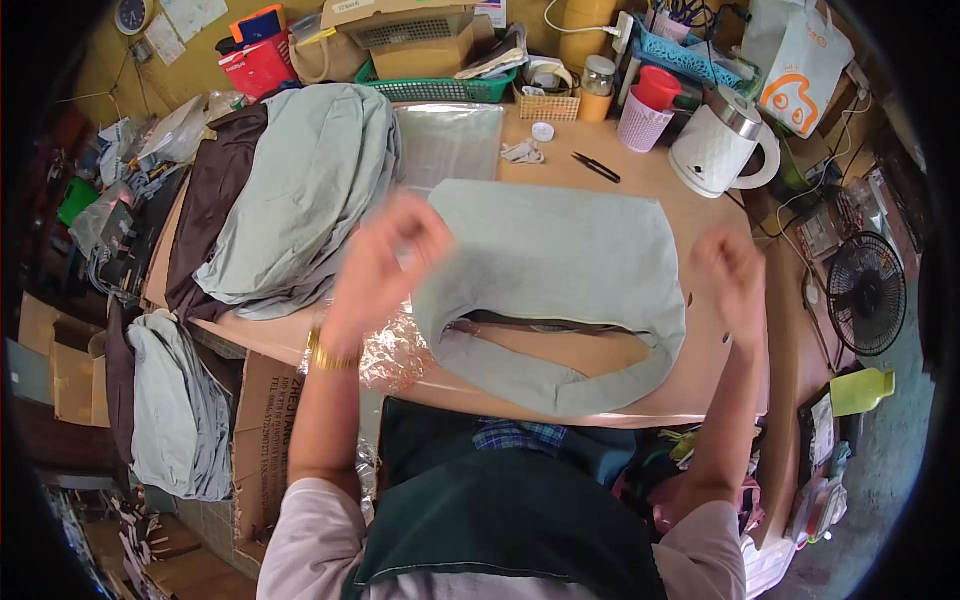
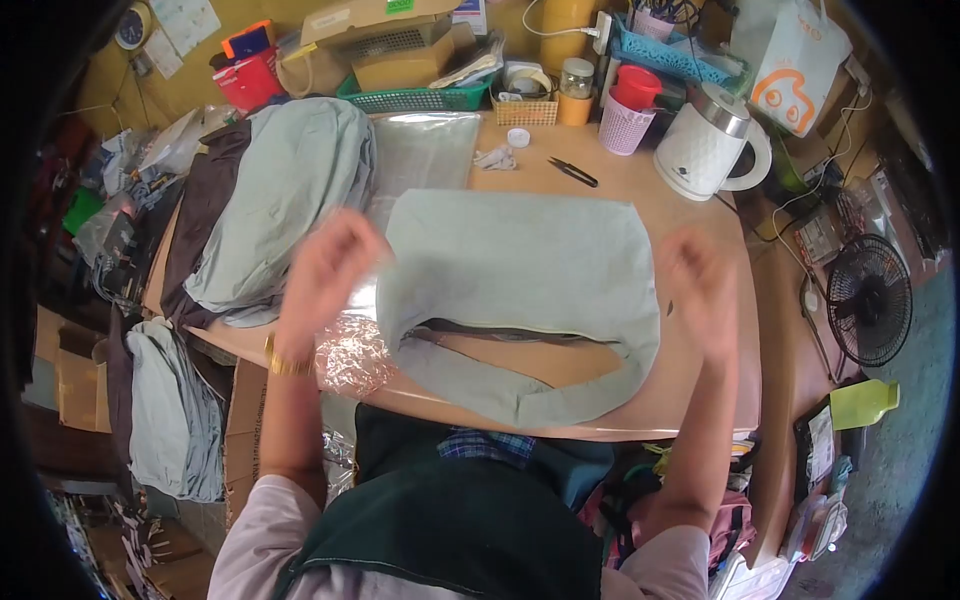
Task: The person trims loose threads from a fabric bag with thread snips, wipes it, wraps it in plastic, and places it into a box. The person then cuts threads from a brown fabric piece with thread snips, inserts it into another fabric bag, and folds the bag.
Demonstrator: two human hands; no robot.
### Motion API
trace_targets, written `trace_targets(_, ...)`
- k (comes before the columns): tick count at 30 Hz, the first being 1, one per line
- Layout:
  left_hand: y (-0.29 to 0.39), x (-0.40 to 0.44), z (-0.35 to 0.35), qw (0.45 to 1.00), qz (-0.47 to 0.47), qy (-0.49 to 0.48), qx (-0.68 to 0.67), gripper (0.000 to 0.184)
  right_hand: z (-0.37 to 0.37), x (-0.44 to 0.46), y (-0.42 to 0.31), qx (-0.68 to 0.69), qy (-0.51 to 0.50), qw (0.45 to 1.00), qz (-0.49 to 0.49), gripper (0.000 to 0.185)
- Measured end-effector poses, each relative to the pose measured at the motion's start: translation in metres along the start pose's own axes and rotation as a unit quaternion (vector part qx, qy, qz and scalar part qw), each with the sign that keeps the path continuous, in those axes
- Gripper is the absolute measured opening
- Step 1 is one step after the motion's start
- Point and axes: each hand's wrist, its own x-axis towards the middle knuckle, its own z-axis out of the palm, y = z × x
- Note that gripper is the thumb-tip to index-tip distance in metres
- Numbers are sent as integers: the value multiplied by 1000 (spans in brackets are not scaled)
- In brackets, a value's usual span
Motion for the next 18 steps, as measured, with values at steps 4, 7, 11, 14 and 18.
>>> trace_targets(4,-9,-49,49,941,21,-323,99,28,53,-48,-11,37,-339,935,95,22)
trace_targets(7,-46,-56,58,863,56,-173,471,50,76,-49,29,-193,-113,964,-144,28)
trace_targets(11,-11,-23,36,805,132,-220,534,52,46,-5,-16,-283,-213,933,65,40)
trace_targets(14,67,4,12,786,143,-65,598,55,26,12,-61,-324,12,933,-156,48)
trace_targets(18,130,-8,-5,772,241,89,582,55,-9,24,-102,-517,319,657,-446,50)
